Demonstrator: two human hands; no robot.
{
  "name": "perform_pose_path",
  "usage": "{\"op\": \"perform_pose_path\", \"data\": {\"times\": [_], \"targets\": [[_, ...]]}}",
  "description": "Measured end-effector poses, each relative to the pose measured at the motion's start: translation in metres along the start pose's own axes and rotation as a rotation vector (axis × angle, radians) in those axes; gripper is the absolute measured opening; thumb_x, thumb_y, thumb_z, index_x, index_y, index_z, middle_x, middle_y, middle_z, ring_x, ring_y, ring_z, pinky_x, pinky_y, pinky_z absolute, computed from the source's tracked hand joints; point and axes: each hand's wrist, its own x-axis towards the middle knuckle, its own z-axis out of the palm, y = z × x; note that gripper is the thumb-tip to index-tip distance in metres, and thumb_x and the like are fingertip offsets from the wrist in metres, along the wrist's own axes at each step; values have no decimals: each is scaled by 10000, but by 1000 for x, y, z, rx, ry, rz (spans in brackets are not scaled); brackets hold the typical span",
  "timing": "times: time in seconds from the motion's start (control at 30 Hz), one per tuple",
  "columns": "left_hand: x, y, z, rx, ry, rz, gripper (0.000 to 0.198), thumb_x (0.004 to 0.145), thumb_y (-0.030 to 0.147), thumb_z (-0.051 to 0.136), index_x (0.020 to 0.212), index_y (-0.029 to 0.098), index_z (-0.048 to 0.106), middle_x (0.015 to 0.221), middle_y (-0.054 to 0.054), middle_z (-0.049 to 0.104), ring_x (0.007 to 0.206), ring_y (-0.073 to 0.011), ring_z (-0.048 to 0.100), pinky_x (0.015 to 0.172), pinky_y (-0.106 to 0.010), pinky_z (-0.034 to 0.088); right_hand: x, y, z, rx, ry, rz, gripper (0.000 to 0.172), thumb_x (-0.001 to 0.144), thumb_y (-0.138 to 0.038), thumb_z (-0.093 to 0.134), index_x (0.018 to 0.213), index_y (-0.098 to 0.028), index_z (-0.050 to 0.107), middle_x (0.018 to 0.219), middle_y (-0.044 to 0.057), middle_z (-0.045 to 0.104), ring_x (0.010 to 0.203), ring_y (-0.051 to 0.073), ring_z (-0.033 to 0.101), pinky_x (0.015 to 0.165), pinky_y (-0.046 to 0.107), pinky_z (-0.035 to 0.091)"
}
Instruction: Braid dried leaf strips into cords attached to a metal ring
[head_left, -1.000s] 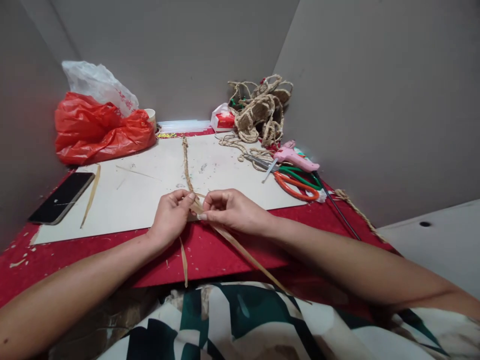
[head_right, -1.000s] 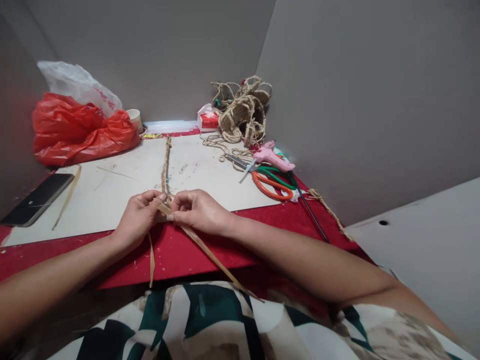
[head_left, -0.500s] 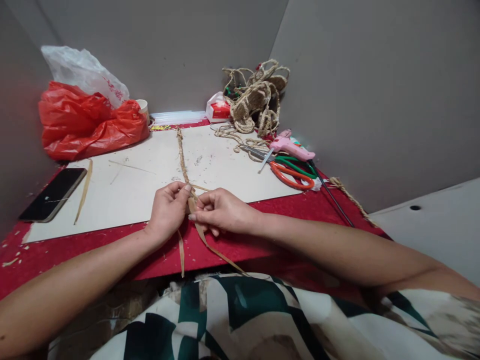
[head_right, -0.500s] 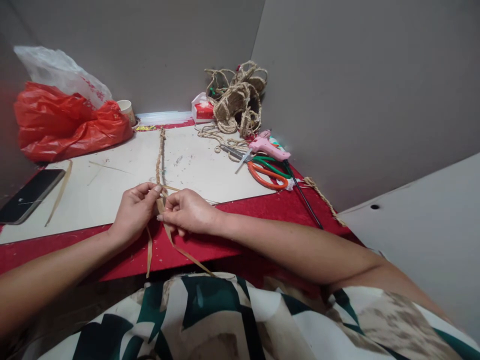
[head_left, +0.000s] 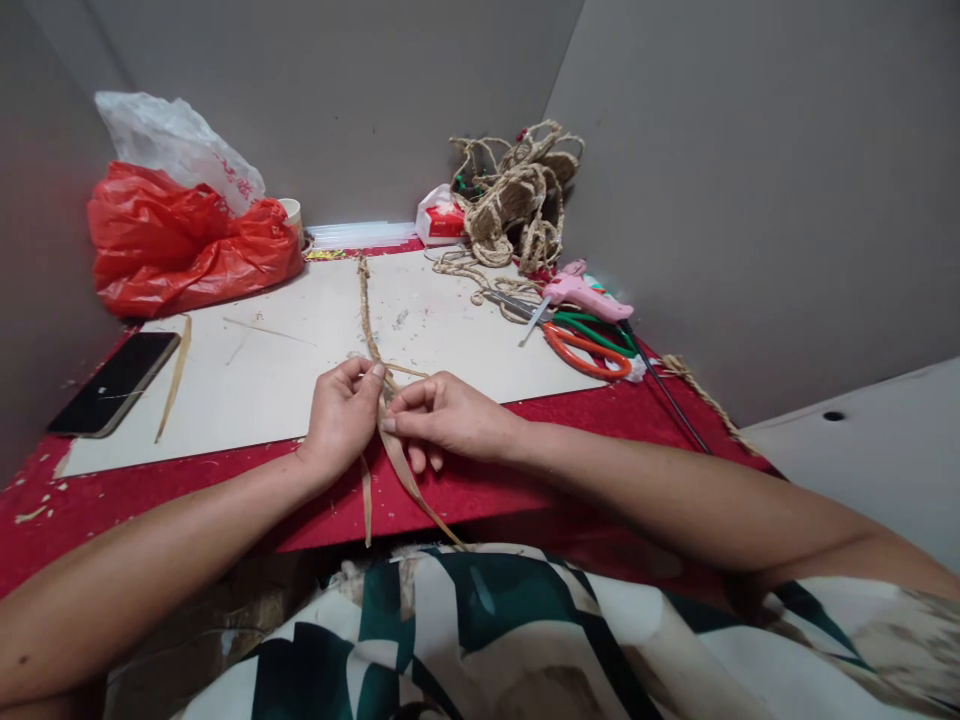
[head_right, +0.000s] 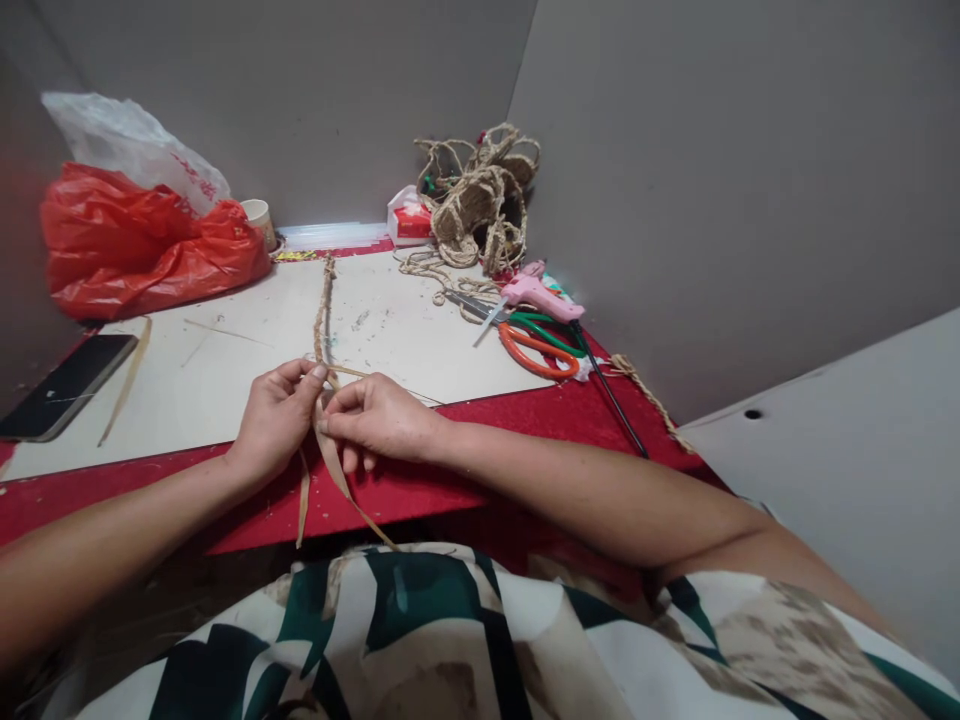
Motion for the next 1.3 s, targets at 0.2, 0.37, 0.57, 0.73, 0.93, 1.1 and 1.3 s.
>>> {"op": "perform_pose_path", "data": {"times": [0.2, 0.37, 0.57, 0.73, 0.93, 1.1, 1.3], "targets": [[-1, -1, 1, -7, -32, 15, 241, 798, 386, 571, 718, 160, 544, 538, 36, 507, 448, -71, 429, 436, -184, 328, 2, 3, 2, 7, 40, -16, 207, 755, -323, 644, 741, -134, 561, 431, -29, 582, 350, 83, 536, 345, 153, 431], [0, -2, 1, -9, -30, 15, 235, 803, 385, 565, 724, 165, 536, 532, 35, 509, 447, -76, 448, 440, -187, 343, 0, 1, 5, 2, 83, -49, 163, 791, -252, 579, 683, -139, 535, 415, -40, 558, 350, 68, 522, 374, 149, 445], [-2, 3, 2, -6, -14, 6, 230, 802, 373, 562, 702, 167, 533, 492, 50, 462, 417, -69, 404, 404, -181, 299, -1, 1, 8, -60, 110, -91, 168, 772, -200, 544, 616, -152, 506, 408, -46, 537, 358, 71, 513, 388, 160, 433], [-2, 1, 2, 34, -17, 47, 234, 807, 368, 554, 694, 164, 534, 513, 43, 471, 439, -72, 404, 430, -188, 309, 0, 5, 11, -225, 170, -244, 134, 766, -154, 493, 635, -152, 521, 419, -50, 520, 368, 68, 491, 405, 163, 380], [1, -3, 2, 72, -29, 74, 235, 819, 361, 535, 697, 159, 535, 579, 19, 514, 507, -87, 448, 486, -201, 350, 0, 8, 13, -398, 249, -372, 166, 760, -132, 473, 604, -148, 527, 453, -31, 523, 437, 73, 481, 477, 186, 370], [0, -2, 1, 68, -28, 85, 243, 813, 367, 546, 685, 161, 531, 558, 30, 491, 502, -83, 433, 485, -197, 343, 2, 10, 13, -395, 274, -326, 198, 767, -172, 487, 569, -165, 478, 447, -28, 514, 423, 80, 489, 459, 192, 367], [-1, -1, 0, -59, -37, 8, 235, 807, 373, 554, 701, 169, 504, 504, 56, 466, 429, -64, 396, 440, -180, 313, -3, 8, 6, -270, 309, -322, 194, 814, -230, 497, 629, -169, 491, 494, -28, 530, 455, 86, 519, 484, 194, 409]]}}
